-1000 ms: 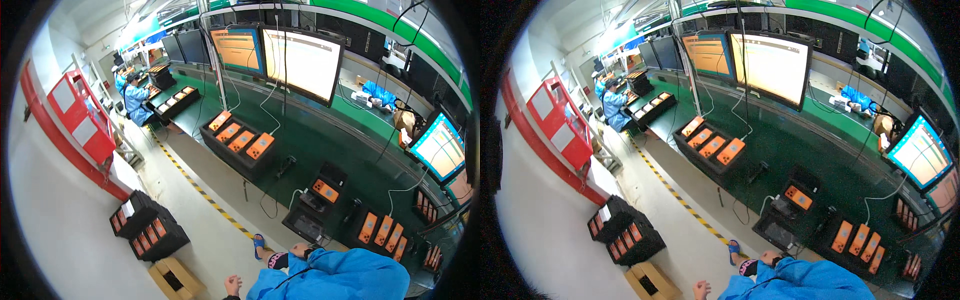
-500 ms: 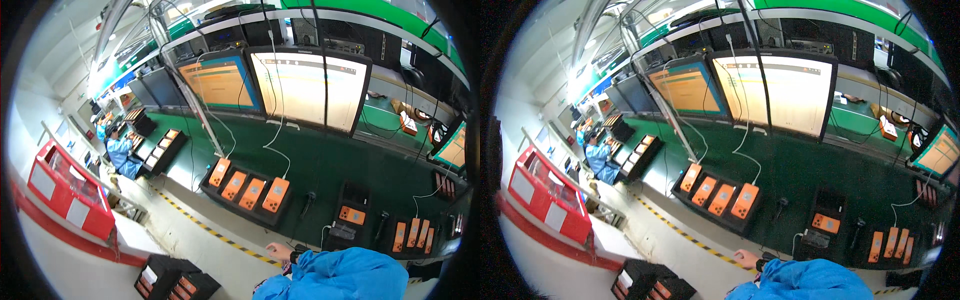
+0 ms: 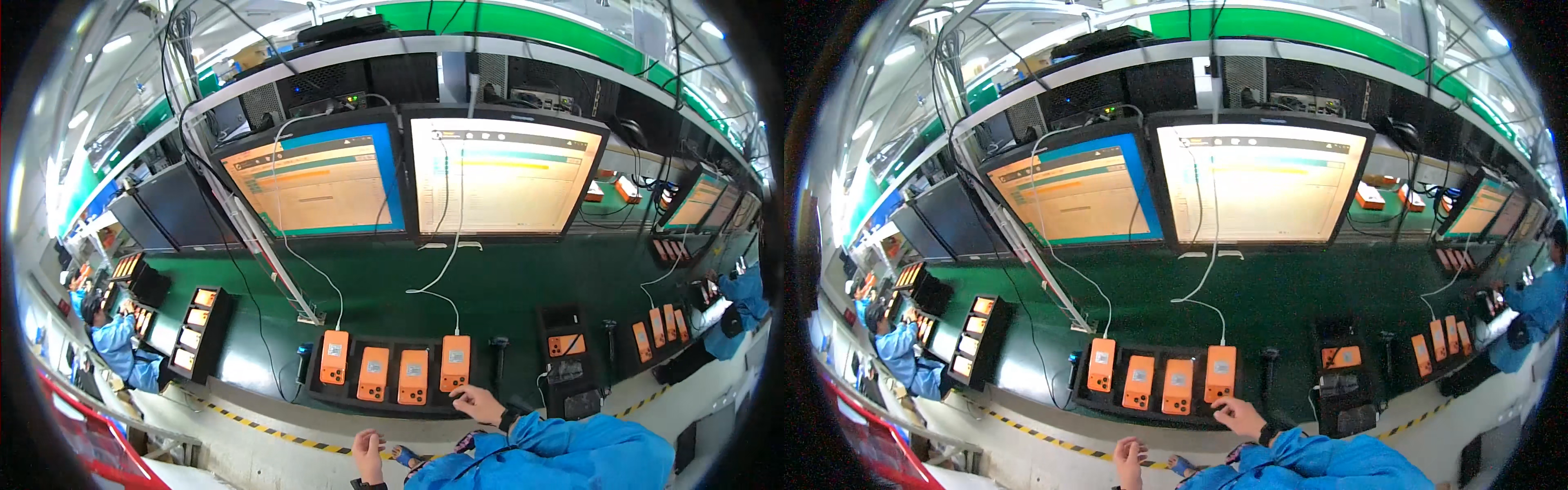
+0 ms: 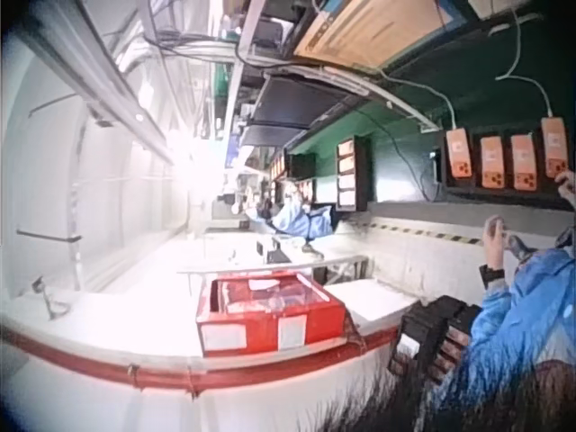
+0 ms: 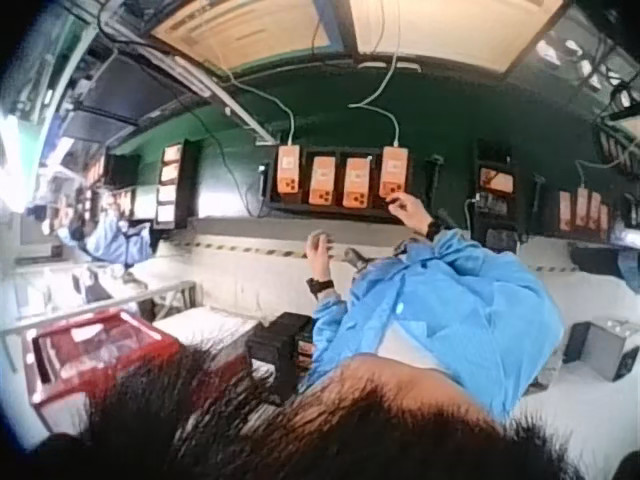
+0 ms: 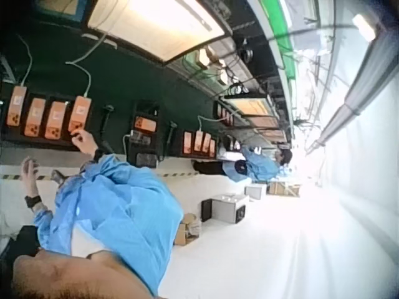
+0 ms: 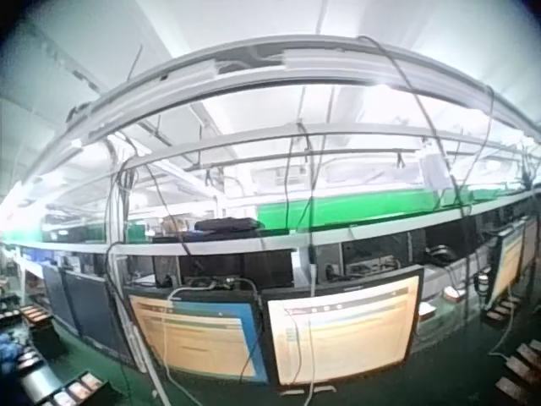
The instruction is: Scanning barcodes and connecting handheld electronic devices to test cables at an industrial workstation.
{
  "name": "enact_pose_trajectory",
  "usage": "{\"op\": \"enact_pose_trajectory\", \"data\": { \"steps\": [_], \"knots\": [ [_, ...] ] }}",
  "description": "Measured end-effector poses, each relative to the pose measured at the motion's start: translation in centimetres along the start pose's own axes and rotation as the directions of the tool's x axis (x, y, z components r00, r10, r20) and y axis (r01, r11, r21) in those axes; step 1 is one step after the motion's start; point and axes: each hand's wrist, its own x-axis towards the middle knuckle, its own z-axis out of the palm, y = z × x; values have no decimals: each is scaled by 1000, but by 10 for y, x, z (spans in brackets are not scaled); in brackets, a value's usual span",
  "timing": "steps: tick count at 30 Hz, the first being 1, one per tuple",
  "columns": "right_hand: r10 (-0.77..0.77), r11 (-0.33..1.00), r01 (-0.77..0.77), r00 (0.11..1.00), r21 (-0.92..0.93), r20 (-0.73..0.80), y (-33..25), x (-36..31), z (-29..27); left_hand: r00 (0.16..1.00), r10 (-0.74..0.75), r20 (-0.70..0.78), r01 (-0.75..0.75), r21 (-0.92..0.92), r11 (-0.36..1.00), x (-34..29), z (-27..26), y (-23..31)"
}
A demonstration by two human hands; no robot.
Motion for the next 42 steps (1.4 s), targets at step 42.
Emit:
{"op": "enact_pose_trajectory", "data": {
  "steps": [42],
  "knots": [
    [75,901,-422,382,-102,-921,22,113,50,935,314,167,-307,822,479,308,-32,81]
  ]
}}
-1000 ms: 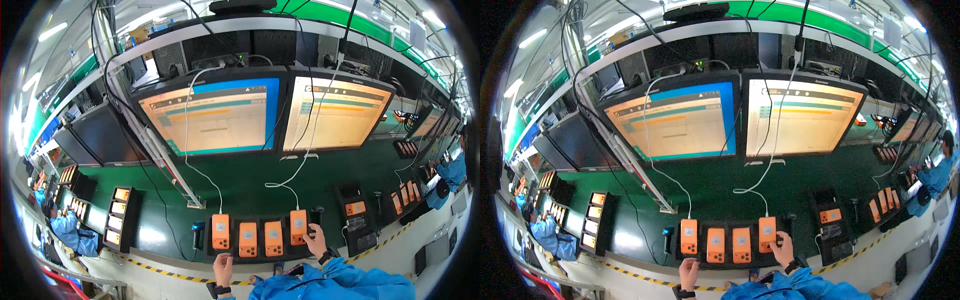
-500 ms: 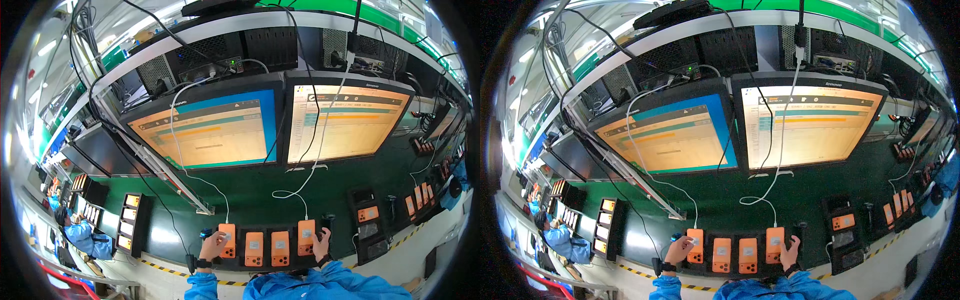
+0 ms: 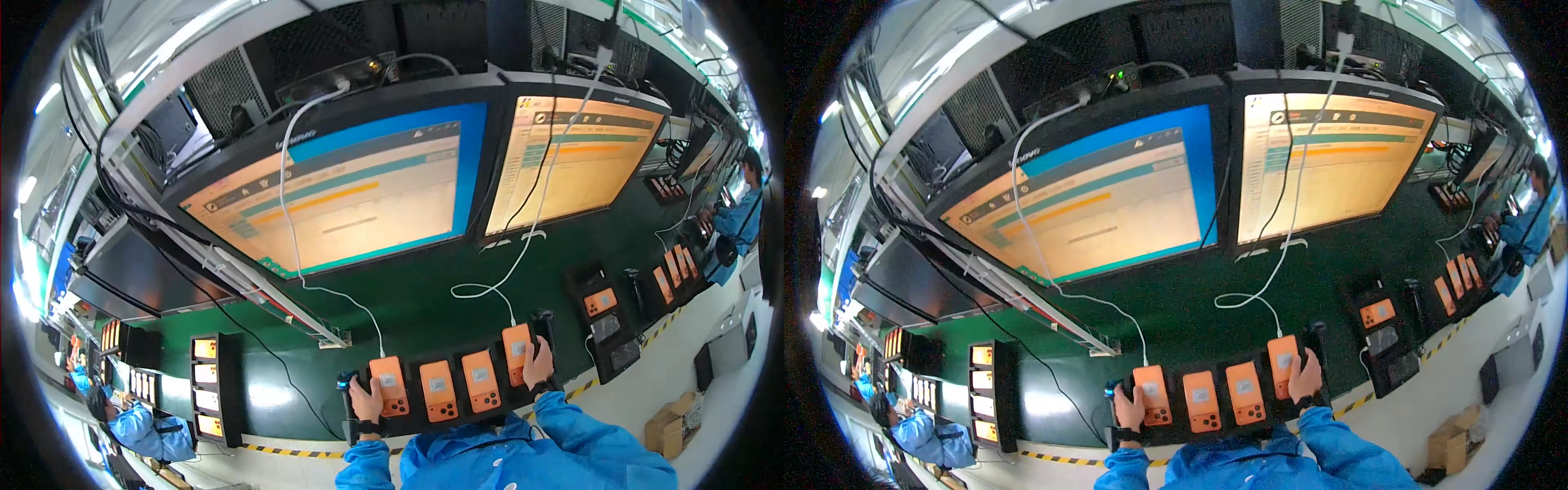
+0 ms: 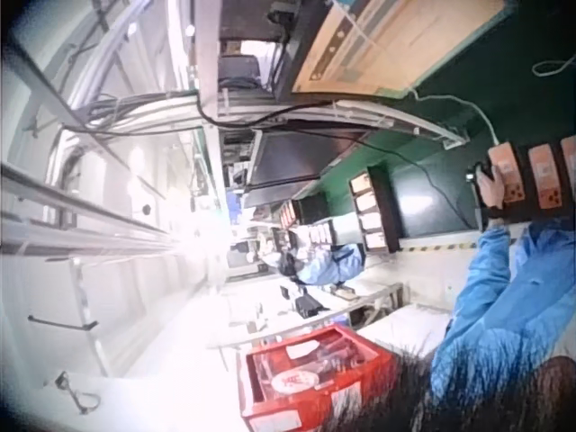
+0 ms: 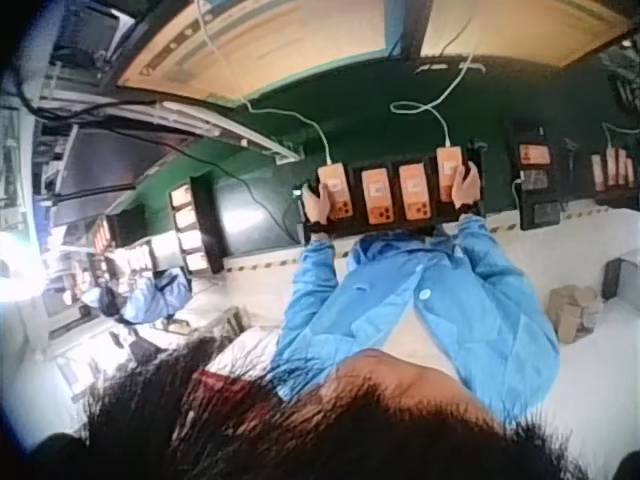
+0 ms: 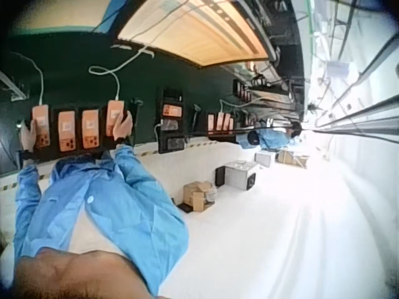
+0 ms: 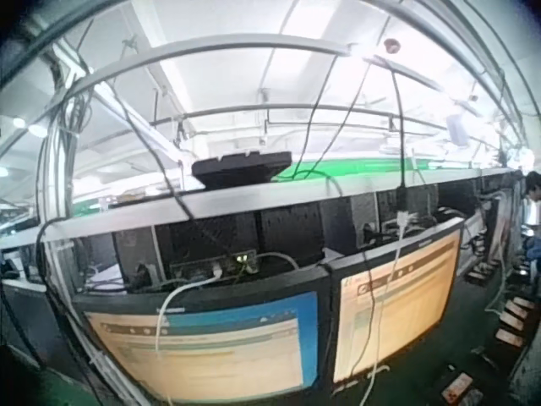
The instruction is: Scanning barcodes and connecting handheld electronic devices to test cables at an industrial workstation.
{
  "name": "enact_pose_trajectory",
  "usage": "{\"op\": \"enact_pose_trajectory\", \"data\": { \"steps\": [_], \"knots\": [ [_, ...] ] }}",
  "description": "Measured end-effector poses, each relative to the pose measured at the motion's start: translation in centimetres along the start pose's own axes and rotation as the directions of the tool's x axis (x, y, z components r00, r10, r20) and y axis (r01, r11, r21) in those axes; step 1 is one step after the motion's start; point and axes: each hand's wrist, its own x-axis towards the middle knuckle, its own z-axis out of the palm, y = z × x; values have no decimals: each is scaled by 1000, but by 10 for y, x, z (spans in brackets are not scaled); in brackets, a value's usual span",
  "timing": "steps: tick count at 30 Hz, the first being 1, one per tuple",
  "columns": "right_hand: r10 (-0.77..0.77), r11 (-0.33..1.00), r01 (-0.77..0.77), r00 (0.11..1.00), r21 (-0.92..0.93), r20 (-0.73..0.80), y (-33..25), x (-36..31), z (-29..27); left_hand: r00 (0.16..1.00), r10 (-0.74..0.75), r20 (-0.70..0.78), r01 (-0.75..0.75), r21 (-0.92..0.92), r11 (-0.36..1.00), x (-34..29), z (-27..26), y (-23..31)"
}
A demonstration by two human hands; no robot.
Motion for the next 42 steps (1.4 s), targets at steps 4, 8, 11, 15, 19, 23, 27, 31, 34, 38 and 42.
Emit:
{"op": "enact_pose_trajectory", "data": {
  "steps": [4,8,11,15,19,23,27,31,34,38,42],
  "knots": [
    [-16,997,15,1000,-77,-17,-4,-2,2,997,-73,15,72,47,996,-15,2,1],
    [6,990,-13,999,-143,-48,-9,-1,4,985,-162,50,156,118,981,-9,-6,13],
    [51,976,-68,995,-208,-84,-11,1,6,986,-159,50,153,116,981,-7,-6,19],
    [56,986,-60,998,-153,-34,-11,4,4,992,-123,-41,129,201,971,-8,1,21],
    [53,986,-57,998,-154,-31,-13,4,2,992,-89,-93,110,244,964,-8,8,21],
    [52,986,-60,997,-156,-55,-16,5,0,989,-77,-124,108,267,958,-9,10,25],
    [43,987,-44,999,-153,-8,-14,6,1,991,-106,-83,124,254,959,-8,8,29],
    [9,981,-20,998,-193,-59,-10,6,6,989,-136,-52,144,255,956,-7,8,25],
    [-9,984,5,1000,-177,-23,-7,6,7,992,-109,-70,123,263,957,-6,11,19],
    [-25,986,23,1000,-166,-8,-6,6,8,988,-55,-144,95,290,952,-6,15,15],
    [-67,990,67,998,-124,0,-8,7,5,985,-38,-167,88,303,949,-7,14,15]
  ]
}}
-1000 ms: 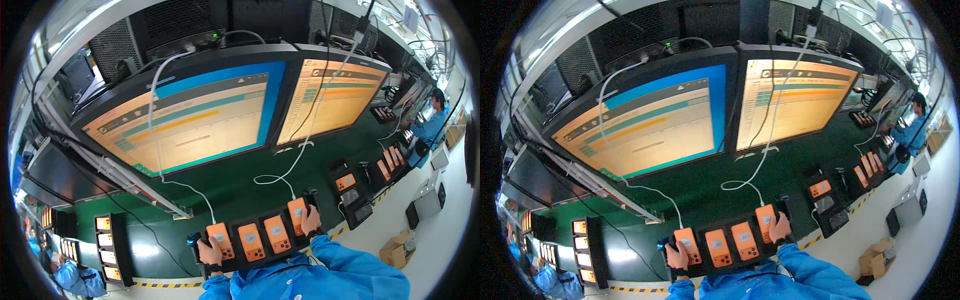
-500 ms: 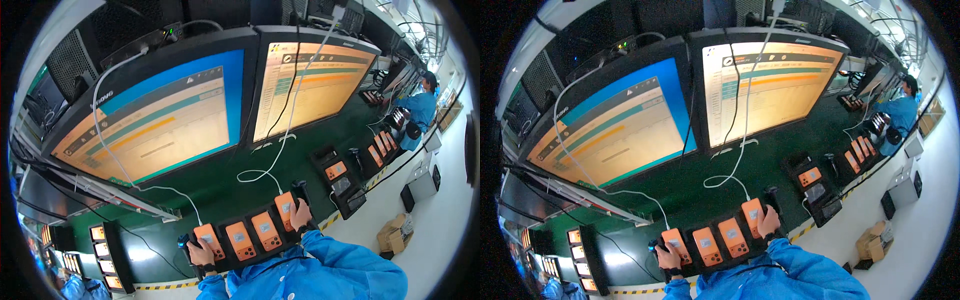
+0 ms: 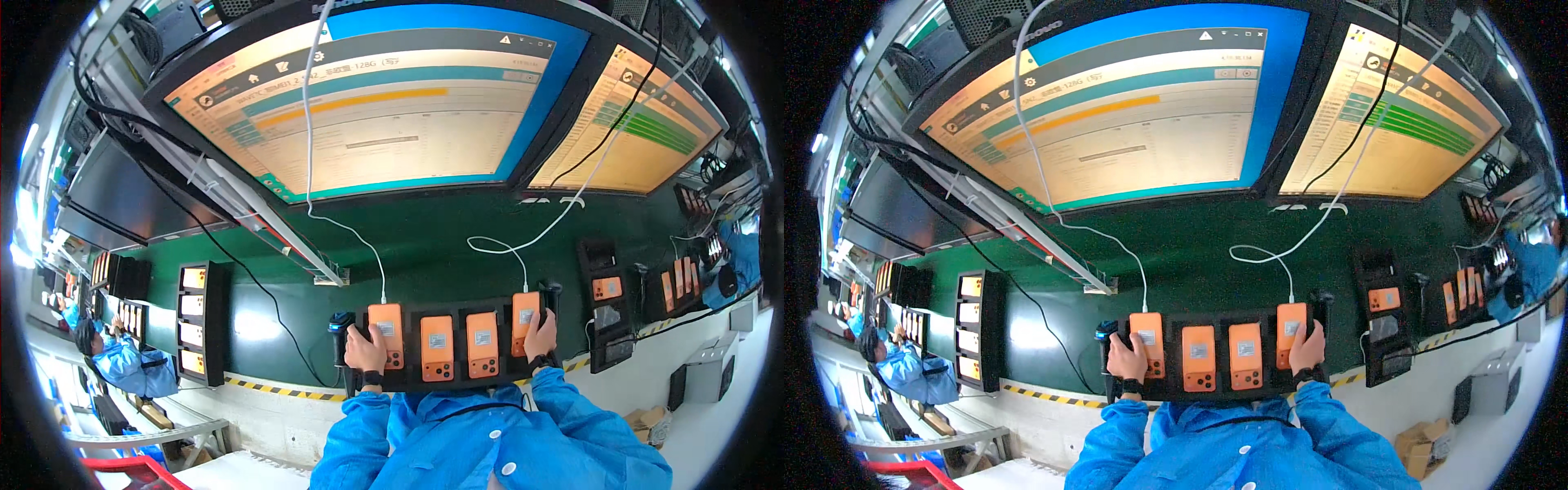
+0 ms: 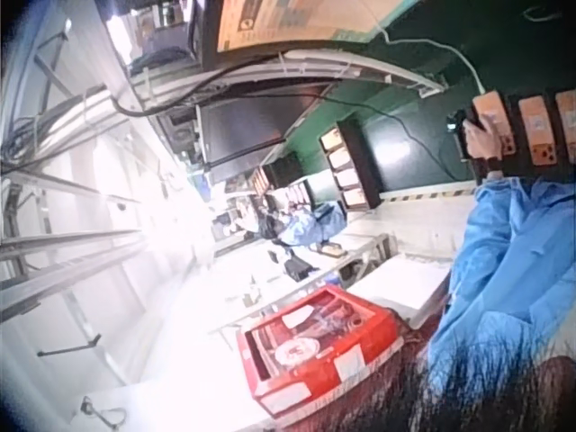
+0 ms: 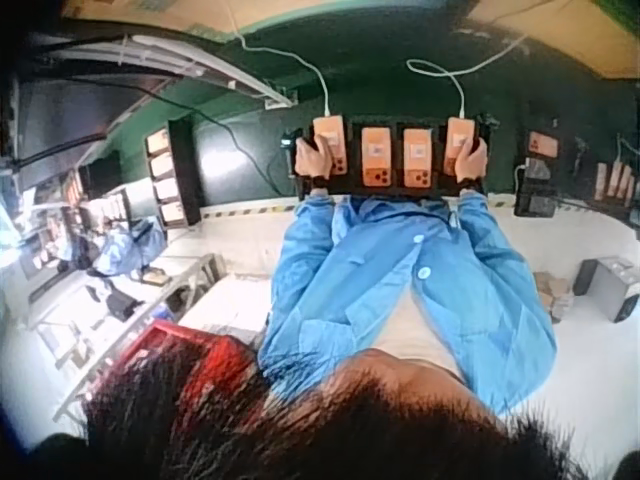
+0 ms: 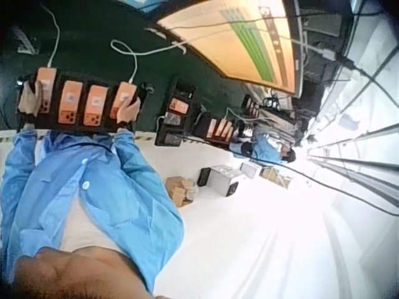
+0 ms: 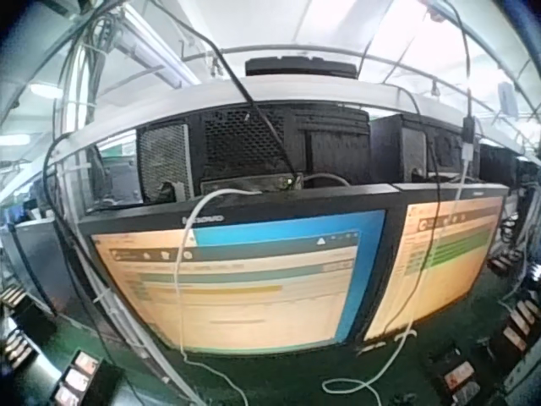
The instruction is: Scanning barcodes and connecting handheld electronic devices to test cables at an industrial workstation.
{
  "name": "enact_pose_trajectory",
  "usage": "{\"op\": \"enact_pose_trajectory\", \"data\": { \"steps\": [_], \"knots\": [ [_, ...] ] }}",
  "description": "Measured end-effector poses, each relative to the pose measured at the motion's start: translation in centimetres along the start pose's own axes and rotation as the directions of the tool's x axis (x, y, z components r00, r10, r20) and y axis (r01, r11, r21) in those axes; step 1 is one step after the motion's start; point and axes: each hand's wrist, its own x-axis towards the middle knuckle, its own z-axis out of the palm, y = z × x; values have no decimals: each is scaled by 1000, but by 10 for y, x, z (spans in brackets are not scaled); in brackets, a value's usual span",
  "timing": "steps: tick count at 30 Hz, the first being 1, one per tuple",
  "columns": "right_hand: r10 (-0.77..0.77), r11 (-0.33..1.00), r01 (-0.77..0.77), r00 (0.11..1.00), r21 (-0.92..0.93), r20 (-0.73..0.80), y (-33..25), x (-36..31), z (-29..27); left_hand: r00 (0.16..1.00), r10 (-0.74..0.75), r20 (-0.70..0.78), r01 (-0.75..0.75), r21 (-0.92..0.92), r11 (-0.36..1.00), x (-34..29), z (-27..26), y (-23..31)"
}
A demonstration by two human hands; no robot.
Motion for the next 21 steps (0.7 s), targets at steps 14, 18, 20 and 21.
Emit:
{"op": "enact_pose_trajectory", "data": {
  "steps": [14,18,20,21],
  "knots": [
    [59,998,-59,998,6,20,7,-5,-5,997,-53,55,58,-111,992,-3,-10,3],
    [66,994,-72,995,87,72,6,0,-7,999,-42,11,43,-59,997,-3,-7,2],
    [65,991,-75,994,112,88,7,10,-7,999,-45,7,45,-47,998,-4,-5,1],
    [-19,985,6,997,175,73,7,16,-6,999,-33,11,34,-34,999,-5,-5,0]
  ]
}}
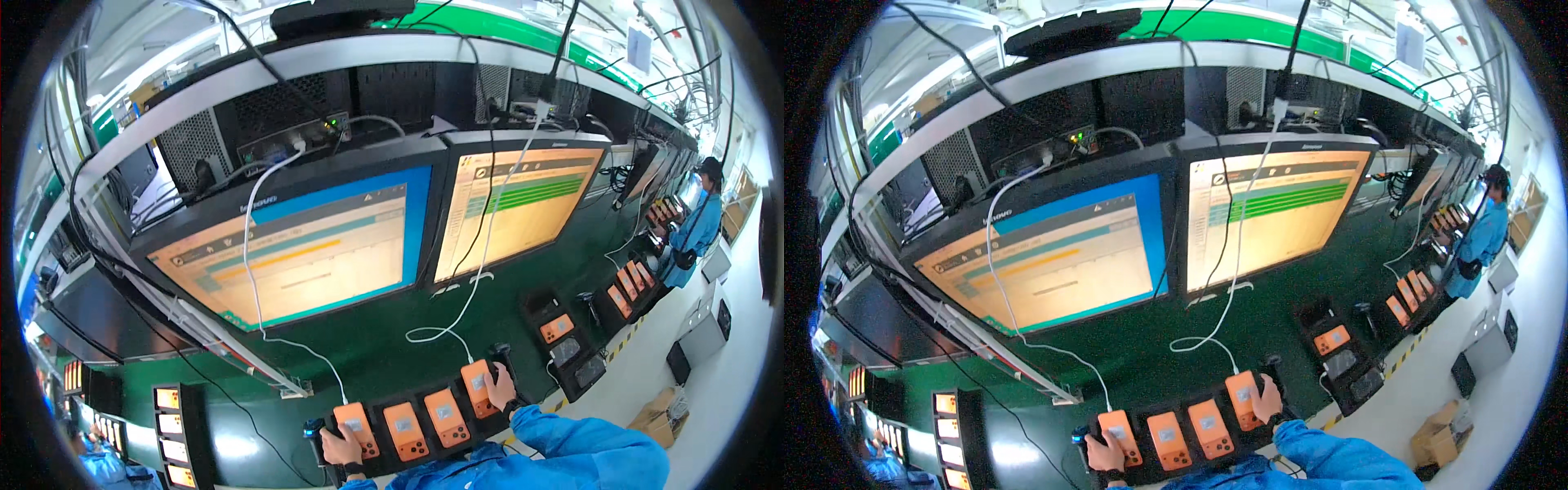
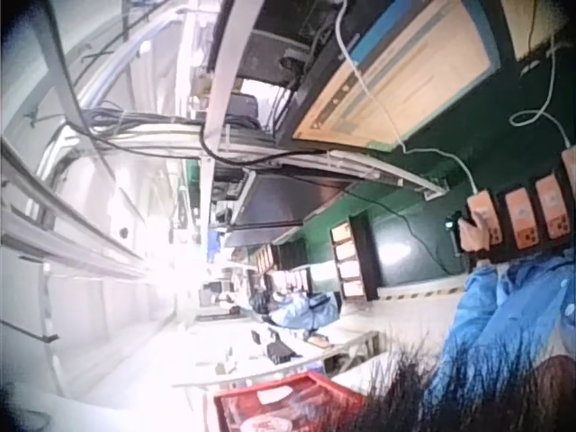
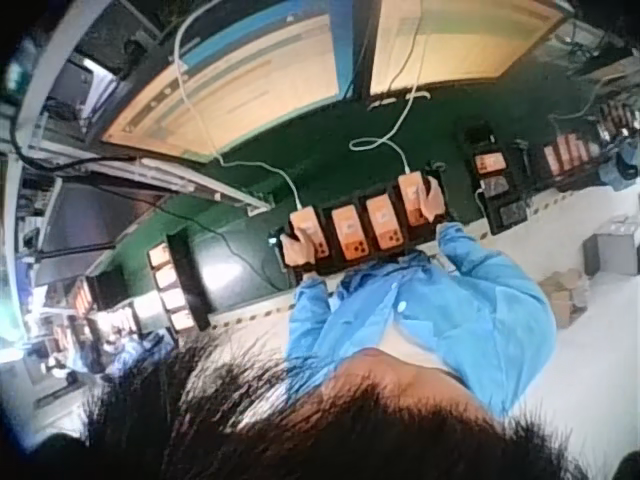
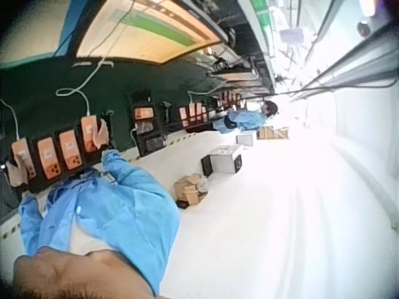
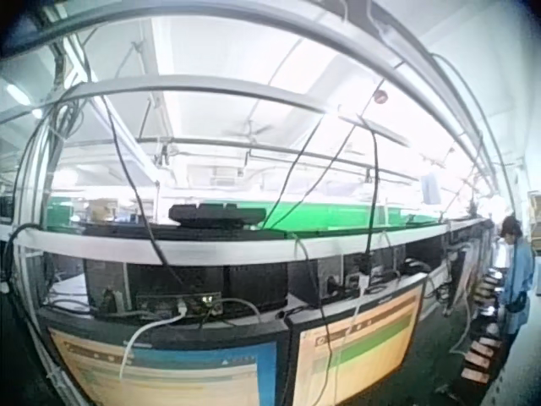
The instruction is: Scanning barcodes and connecting handheld electronic devices to test cables at an industrial workstation.
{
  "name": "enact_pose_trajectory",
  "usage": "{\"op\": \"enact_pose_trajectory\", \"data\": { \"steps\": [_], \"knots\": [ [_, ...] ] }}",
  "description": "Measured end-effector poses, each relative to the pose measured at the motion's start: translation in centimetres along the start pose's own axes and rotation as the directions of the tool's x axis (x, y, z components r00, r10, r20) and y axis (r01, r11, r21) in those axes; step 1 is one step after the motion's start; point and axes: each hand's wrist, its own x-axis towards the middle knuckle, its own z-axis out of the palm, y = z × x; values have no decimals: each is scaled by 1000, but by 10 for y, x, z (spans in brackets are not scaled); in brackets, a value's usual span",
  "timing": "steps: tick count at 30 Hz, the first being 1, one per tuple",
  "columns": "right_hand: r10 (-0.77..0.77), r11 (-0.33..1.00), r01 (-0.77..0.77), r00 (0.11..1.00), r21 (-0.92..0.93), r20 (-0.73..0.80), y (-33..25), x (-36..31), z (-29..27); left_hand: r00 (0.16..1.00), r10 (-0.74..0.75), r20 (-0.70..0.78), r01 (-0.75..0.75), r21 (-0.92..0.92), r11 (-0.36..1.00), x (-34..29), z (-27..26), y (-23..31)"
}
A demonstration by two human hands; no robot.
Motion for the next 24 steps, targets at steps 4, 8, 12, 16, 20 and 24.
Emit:
{"op": "enact_pose_trajectory", "data": {
  "steps": [4,8,12,16,20,24],
  "knots": [
    [-355,928,361,932,-96,68,-4,31,3,999,-1,43,1,-8,1000,-1,-1,-1],
    [-357,772,444,895,-454,269,-20,51,24,999,18,37,-18,-23,1000,-1,-2,0],
    [-84,911,215,931,-351,355,-34,64,39,999,33,25,-33,-3,999,-2,-1,1],
    [-231,890,261,965,-375,125,-36,57,40,999,38,-9,-38,36,999,-4,0,4],
    [-594,781,605,796,-157,112,-29,22,28,997,9,73,-9,1,1000,-2,-2,6],
    [-591,778,615,786,-132,182,-23,4,17,997,3,77,-5,34,999,-3,-4,12]
  ]
}}
